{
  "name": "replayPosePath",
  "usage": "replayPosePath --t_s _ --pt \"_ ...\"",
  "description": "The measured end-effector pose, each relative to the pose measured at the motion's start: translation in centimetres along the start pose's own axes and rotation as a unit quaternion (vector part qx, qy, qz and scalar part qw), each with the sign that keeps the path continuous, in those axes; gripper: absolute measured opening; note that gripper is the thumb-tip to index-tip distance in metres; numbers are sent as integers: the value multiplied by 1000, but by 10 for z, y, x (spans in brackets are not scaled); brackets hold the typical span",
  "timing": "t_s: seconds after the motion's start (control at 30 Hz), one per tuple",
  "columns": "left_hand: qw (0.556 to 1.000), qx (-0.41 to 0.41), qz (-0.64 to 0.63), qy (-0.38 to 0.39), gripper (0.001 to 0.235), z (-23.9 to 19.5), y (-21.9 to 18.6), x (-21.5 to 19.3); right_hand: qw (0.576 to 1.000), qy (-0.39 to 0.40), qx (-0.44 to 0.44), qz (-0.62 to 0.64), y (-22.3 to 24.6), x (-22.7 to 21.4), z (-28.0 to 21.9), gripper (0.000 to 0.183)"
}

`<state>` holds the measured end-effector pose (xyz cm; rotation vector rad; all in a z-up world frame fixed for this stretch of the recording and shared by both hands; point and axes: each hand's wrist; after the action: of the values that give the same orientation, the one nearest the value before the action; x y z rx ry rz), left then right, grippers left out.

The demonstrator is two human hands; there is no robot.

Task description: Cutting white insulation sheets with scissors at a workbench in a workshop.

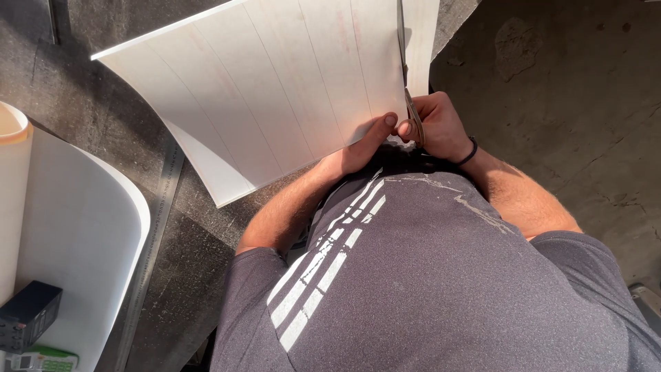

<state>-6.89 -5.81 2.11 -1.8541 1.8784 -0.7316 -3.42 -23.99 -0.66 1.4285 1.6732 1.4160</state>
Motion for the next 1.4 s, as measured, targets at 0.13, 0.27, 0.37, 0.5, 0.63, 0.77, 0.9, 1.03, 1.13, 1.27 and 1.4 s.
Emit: replayPosePath --t_s 0.13,0.27,0.37,0.5,0.63,0.77,0.9,1.03,1.13,1.27,1.4 --pt "1000 22 4 11 58 3 1 -2 1000 5 3 2 4 1 0 41" --pt "998 35 36 32 63 -2 -6 -6 1000 5 3 -2 9 4 0 40" --pt "998 43 39 22 59 -3 -3 -6 1000 5 -5 -6 12 5 0 39" --pt "997 58 24 39 55 -6 -8 -9 999 1 -9 -31 25 9 -1 40" --pt "997 58 23 38 51 -5 -2 -8 998 -8 -7 -57 29 11 -4 41" --pt "995 63 50 51 54 -2 0 -13 997 -13 -2 -70 40 15 -5 42" --pt "993 101 32 48 52 7 17 -15 996 -20 12 -92 46 13 -4 40" --pt "993 103 39 28 43 15 25 -22 996 -26 7 -90 56 19 -2 37" --pt "981 -69 181 -13 89 22 5 -22 995 -35 -11 -97 63 22 2 35" --pt "933 191 255 167 57 -33 -44 -57 983 -39 -89 -155 47 17 3 36" --pt "813 415 356 203 42 -66 -95 -89 983 -17 -76 -168 34 12 2 31"
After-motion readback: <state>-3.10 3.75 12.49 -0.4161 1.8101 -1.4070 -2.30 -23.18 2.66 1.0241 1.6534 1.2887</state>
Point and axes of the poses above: each hand's wrist, its own z-axis towards the middle knuckle, its own x-axis out of the palm, y = z × x, and after that the axes turned 10 degrees about -y, right-handed
